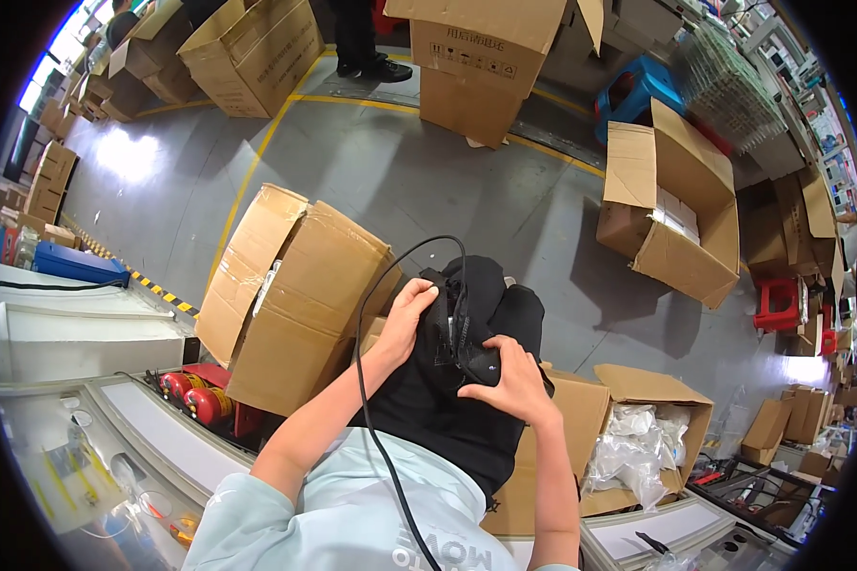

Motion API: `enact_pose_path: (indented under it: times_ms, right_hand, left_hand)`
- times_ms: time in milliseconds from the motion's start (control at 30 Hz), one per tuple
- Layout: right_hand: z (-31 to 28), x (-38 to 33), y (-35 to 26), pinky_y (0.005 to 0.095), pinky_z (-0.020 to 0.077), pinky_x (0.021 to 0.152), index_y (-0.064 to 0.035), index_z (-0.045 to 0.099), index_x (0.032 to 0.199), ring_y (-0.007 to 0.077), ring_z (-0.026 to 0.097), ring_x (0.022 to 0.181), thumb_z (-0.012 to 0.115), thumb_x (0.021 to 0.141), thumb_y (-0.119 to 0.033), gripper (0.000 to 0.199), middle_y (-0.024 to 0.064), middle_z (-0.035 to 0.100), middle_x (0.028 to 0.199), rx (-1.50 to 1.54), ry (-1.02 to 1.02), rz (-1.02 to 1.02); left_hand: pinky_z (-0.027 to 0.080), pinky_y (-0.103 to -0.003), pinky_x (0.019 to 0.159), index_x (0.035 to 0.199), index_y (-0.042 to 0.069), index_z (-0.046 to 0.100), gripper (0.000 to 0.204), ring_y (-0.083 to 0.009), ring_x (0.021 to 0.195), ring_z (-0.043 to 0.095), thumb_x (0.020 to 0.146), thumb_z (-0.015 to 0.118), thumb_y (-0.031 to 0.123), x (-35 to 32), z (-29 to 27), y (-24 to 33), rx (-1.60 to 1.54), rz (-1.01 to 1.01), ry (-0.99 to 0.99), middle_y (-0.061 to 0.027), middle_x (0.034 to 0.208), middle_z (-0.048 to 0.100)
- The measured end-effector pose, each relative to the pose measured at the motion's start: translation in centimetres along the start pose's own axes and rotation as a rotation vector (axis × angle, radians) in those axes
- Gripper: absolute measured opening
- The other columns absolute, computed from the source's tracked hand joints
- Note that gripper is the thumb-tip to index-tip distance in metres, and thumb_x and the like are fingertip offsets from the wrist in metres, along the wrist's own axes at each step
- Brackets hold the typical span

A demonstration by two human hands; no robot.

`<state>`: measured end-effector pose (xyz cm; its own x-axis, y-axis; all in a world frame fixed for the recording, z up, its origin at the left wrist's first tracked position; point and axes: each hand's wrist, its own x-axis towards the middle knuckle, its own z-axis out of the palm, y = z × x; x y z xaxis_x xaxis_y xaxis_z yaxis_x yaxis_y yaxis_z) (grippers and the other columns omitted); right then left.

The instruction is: Inspecting and adjusting a black mesh product at a production station.

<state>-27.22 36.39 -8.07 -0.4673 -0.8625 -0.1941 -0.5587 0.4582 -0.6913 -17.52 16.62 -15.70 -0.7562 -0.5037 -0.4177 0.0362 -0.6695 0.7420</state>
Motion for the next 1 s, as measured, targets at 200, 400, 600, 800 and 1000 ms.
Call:
enact_pose_path:
  times_ms: [200,400,600,800,1000]
  right_hand:
    - [1.6,-0.6,1.1,0.0371,0.0477,0.073,-0.0068,0.054,0.102,0.0298,0.062,0.085,0.080,0.071,-0.028,0.045,0.0083,0.063,0.090,0.175,0.167,0.232]
    - [0.9,-1.5,1.5,0.0297,0.0462,0.068,-0.0041,0.054,0.096,0.0159,0.058,0.073,0.076,0.077,-0.024,0.036,0.0050,0.061,0.082,0.458,0.134,0.261]
    - [1.7,-2.8,0.1,0.0176,0.0377,0.067,-0.0044,0.052,0.098,0.0023,0.046,0.074,0.065,0.089,-0.011,0.017,-0.0047,0.051,0.080,0.902,0.205,0.303]
    - [2.4,-3.9,-1.2,0.0153,0.0316,0.059,-0.0040,0.052,0.098,-0.0016,0.038,0.065,0.060,0.094,-0.013,0.012,-0.0083,0.048,0.075,1.195,0.244,0.299]
    - [2.8,-4.6,-3.4,0.0230,0.0451,0.084,-0.0015,0.051,0.120,0.0082,0.057,0.094,0.052,0.097,-0.012,0.026,0.0023,0.061,0.106,1.537,0.300,0.265]
  left_hand:
    - [0.040,-0.026,0.094,0.121,0.010,0.046,0.030,-0.0086,0.107,0.049,0.094,0.058,0.015,-1.8,-1.4,0.0,0.046,-0.050,-0.249,0.0000,0.113,0.054]
    - [0.031,-0.032,0.108,0.148,0.012,0.016,0.091,-0.0171,0.126,0.041,0.079,0.075,0.013,-4.8,-1.7,1.1,0.000,-0.256,-0.464,-0.0057,0.133,0.044]
    - [0.045,-0.031,0.098,0.146,0.008,0.027,0.080,-0.0169,0.111,0.055,0.075,0.066,0.006,-3.6,-0.2,2.0,-0.130,-0.361,-0.399,-0.0079,0.124,0.053]
    - [0.051,-0.033,0.093,0.141,0.002,0.035,0.078,-0.0199,0.104,0.062,0.073,0.072,0.011,-2.0,-1.0,0.8,-0.253,-0.479,-0.519,-0.0116,0.119,0.060]
    - [0.048,-0.035,0.097,0.142,0.002,0.033,0.086,-0.0234,0.109,0.060,0.069,0.078,0.019,-3.0,0.2,0.8,-0.490,-0.581,-0.570,-0.0137,0.125,0.057]
